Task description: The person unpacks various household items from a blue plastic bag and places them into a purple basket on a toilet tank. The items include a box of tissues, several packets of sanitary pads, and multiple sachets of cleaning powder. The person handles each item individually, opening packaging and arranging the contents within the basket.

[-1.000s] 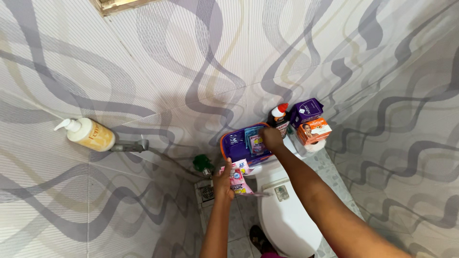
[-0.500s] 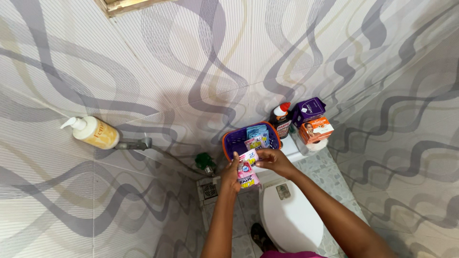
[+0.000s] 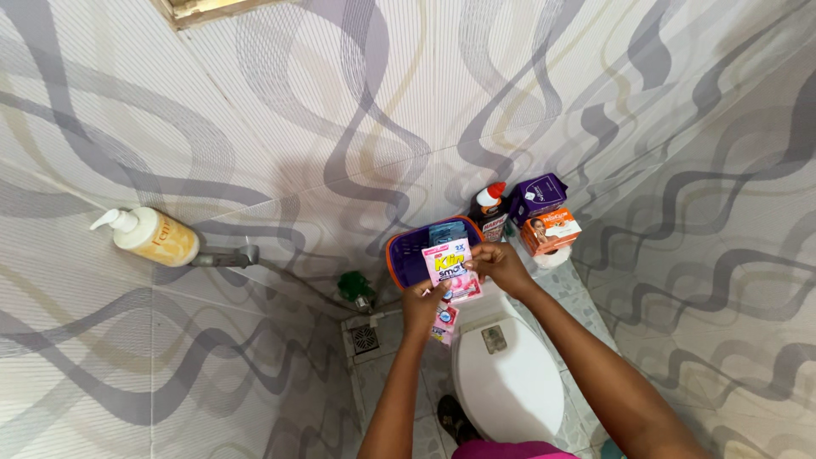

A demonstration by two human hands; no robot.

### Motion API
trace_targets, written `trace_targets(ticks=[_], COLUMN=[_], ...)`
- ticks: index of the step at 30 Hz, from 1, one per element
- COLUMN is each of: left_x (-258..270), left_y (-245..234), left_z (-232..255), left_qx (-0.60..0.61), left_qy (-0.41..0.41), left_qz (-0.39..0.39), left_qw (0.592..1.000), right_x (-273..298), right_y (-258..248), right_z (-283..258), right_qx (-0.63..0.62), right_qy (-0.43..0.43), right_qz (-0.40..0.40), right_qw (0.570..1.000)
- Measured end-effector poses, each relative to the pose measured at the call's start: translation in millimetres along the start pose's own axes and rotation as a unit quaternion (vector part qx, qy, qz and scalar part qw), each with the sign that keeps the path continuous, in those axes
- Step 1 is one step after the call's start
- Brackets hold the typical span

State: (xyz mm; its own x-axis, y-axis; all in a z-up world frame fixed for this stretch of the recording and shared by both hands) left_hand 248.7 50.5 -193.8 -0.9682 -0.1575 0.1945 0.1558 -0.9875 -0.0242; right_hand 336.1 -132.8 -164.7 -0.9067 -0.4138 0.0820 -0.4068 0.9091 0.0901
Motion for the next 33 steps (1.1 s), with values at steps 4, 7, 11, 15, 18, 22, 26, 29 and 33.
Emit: trace_targets(ticks=[4, 7, 11, 15, 18, 22, 26, 29, 33], left_x=[-5, -6, -12, -16, -14, -7, -5, -6, -16], left_y=[-7, -43, -75, -88, -88, -82, -75, -67, -57], left_z=[7, 8, 2, -10, -17, -25, -19, -22, -35], left_qx=[-0.005, -0.055, 0.003, 0.01, 0.023, 0.025, 0.01, 0.032, 0.048], left_qy=[0.033, 0.028, 0.028, 0.008, 0.001, -0.053, -0.046, -0.054, -0.05], left_qz=[0.048, 0.148, 0.196, 0.205, 0.197, 0.179, 0.176, 0.171, 0.158], left_qw=[0.998, 0.987, 0.98, 0.979, 0.98, 0.982, 0.983, 0.983, 0.985], right_x=[-17, -39, -67, -82, -90, -100, -109, -99, -77], right_y=[-10, -35, -60, -47, -37, -20, -8, -32, -3], right_z=[-2, -3, 27, 62, 76, 77, 74, 91, 55], right_qx=[-0.014, 0.023, 0.084, 0.083, 0.138, 0.356, 0.555, 0.49, 0.34], right_qy=[-0.003, -0.033, -0.004, 0.027, 0.039, -0.01, -0.027, 0.147, 0.021], right_qz=[-0.012, 0.041, 0.078, 0.075, 0.069, 0.059, 0.082, 0.185, 0.142], right_qw=[1.0, 0.998, 0.993, 0.993, 0.987, 0.933, 0.827, 0.839, 0.929])
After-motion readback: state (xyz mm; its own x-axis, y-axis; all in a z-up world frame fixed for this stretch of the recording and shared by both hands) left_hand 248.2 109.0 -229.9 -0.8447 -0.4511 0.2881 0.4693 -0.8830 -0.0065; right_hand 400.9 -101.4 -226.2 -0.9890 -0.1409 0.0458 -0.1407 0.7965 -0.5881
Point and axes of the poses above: each hand's wrist, its own x-axis away from the middle knuckle, its own y-axis out of the palm, z = x × y, the point moved 10 cm from there along -x, towards the middle knuckle, and after that the axes turned 7 degrees about -x, right-handed, at the moved point
